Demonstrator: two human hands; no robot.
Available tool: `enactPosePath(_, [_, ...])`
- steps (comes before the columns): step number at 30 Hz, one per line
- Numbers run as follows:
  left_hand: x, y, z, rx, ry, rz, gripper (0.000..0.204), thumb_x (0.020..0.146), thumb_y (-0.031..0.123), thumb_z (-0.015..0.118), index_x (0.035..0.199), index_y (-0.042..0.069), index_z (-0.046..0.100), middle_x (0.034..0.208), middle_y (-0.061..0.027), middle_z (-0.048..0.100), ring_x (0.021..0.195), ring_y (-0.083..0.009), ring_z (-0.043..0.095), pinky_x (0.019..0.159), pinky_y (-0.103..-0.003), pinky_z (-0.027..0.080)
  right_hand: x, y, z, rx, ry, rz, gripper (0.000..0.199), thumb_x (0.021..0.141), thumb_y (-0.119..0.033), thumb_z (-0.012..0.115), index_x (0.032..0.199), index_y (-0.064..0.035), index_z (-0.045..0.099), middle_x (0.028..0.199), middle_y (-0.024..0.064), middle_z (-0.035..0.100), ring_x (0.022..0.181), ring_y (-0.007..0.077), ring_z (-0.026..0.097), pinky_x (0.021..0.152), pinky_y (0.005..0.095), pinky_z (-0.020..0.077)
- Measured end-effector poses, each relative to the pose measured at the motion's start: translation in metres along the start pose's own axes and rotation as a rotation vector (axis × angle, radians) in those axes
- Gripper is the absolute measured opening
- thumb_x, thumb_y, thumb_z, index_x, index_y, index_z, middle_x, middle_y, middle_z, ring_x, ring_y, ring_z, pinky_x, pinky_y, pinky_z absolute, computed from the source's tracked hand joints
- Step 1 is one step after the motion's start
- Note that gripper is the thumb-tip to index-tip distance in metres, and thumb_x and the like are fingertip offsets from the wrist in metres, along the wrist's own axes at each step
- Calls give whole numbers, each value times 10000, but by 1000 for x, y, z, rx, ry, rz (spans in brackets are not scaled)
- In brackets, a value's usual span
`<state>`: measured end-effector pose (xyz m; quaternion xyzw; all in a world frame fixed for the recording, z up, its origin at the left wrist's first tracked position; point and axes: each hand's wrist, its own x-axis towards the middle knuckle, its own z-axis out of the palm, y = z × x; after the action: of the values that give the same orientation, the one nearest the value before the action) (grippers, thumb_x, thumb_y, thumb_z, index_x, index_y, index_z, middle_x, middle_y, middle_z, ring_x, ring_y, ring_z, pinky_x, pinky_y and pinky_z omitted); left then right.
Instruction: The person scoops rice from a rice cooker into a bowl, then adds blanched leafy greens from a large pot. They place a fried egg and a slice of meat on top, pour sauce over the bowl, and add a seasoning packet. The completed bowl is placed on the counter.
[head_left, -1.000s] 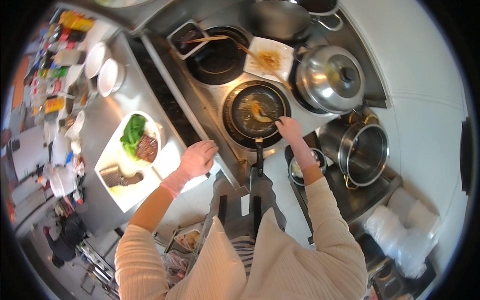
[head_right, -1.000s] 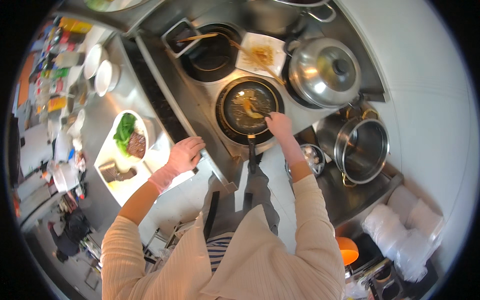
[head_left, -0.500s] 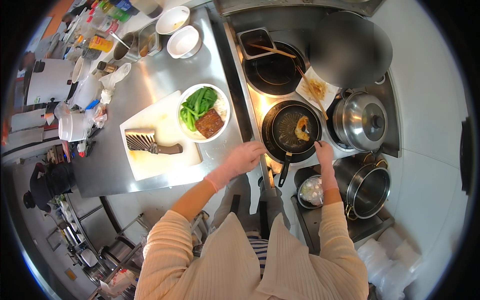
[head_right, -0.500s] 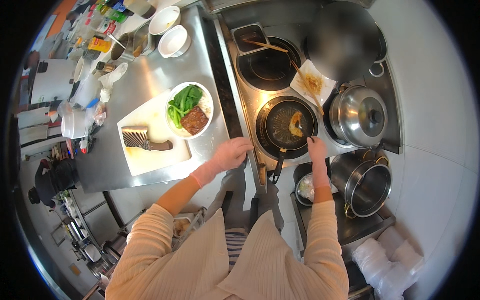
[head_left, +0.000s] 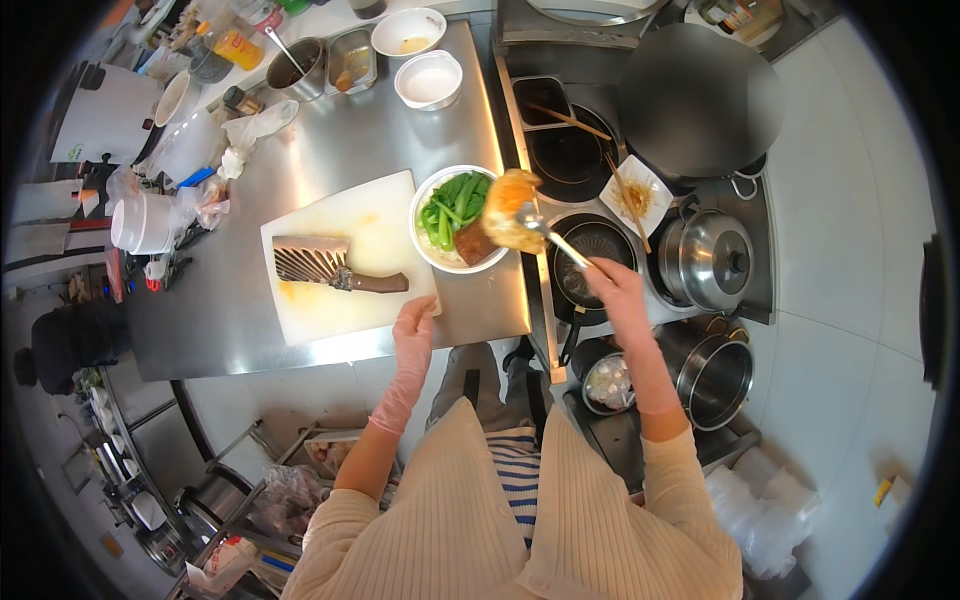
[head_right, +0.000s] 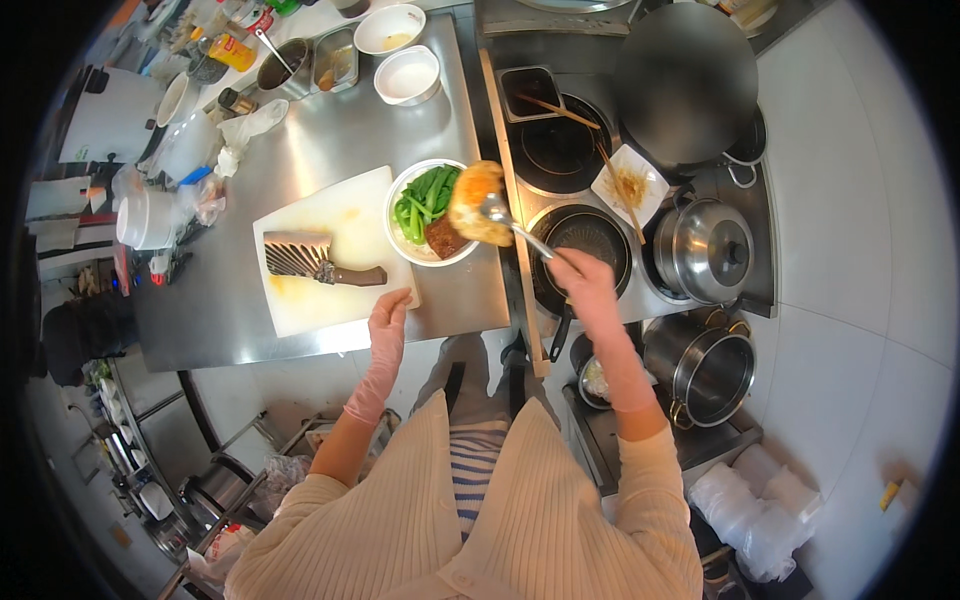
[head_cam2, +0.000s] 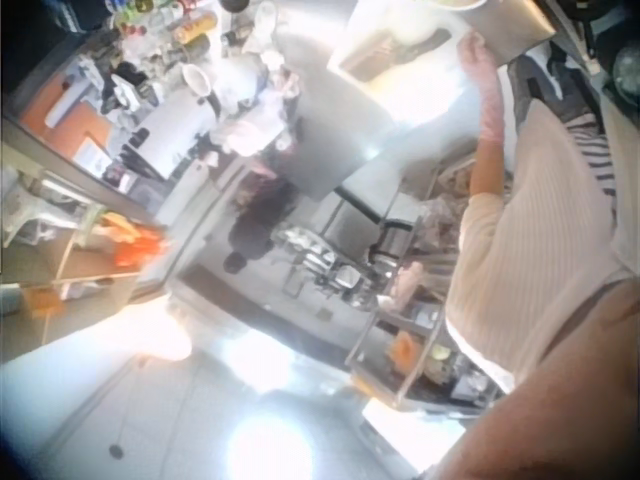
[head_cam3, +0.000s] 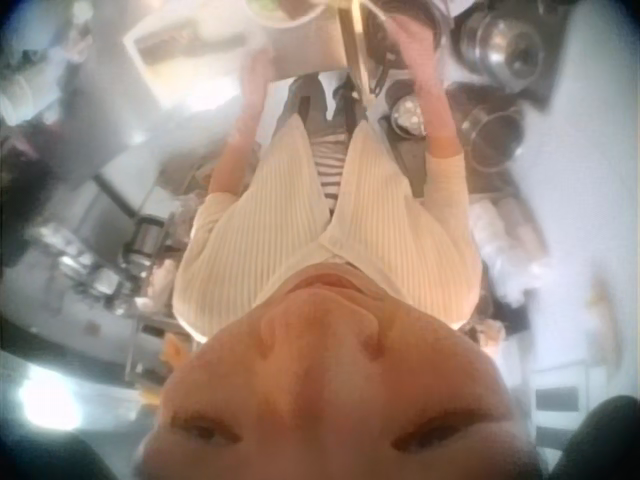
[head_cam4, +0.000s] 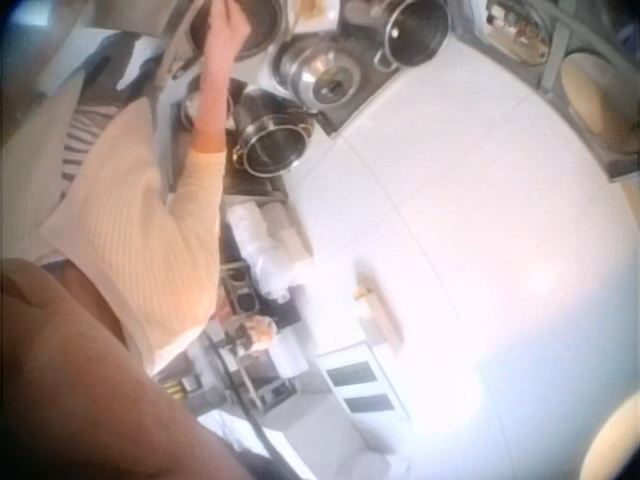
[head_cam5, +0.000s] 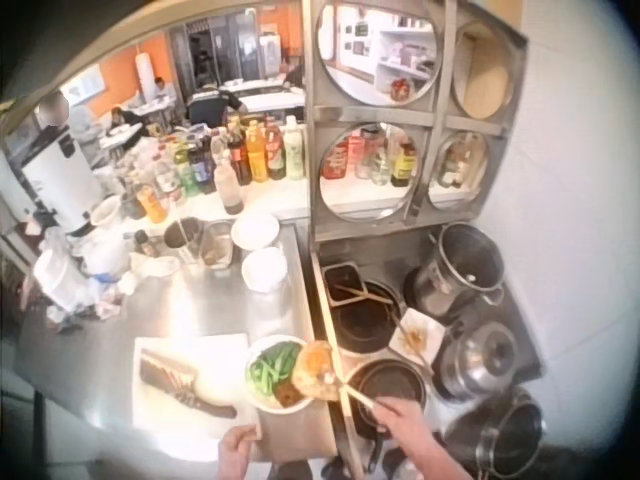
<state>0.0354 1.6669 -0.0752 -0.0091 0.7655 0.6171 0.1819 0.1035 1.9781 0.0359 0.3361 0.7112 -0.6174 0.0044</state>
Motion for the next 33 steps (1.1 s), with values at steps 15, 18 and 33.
enactPosePath(15, [29,0,-25,-236,93,-73,283,917,-24,494,1186,-11,583,1112,-81,633,993,-164,603,903,-280,459,18,-19,99,-351,-8,-37,321,868,-276,619,1019,3,670,820,165,670,741,265,639,714,346,486])
enactPosePath(18, [34,5,-25,-257,89,-130,290,917,-16,502,1197,-14,577,1120,-89,629,988,-167,604,901,-278,460,10,-31,96,-468,30,-52,310,861,-270,624,1026,-11,665,846,160,669,783,279,632,727,353,485])
enactPosePath(33, [68,52,3,-403,-161,-408,595,935,169,562,1447,24,296,1095,-130,607,917,-225,664,815,-310,532,-4,-46,86,-826,31,-307,293,837,-321,625,934,-47,657,771,153,648,745,343,638,648,428,499])
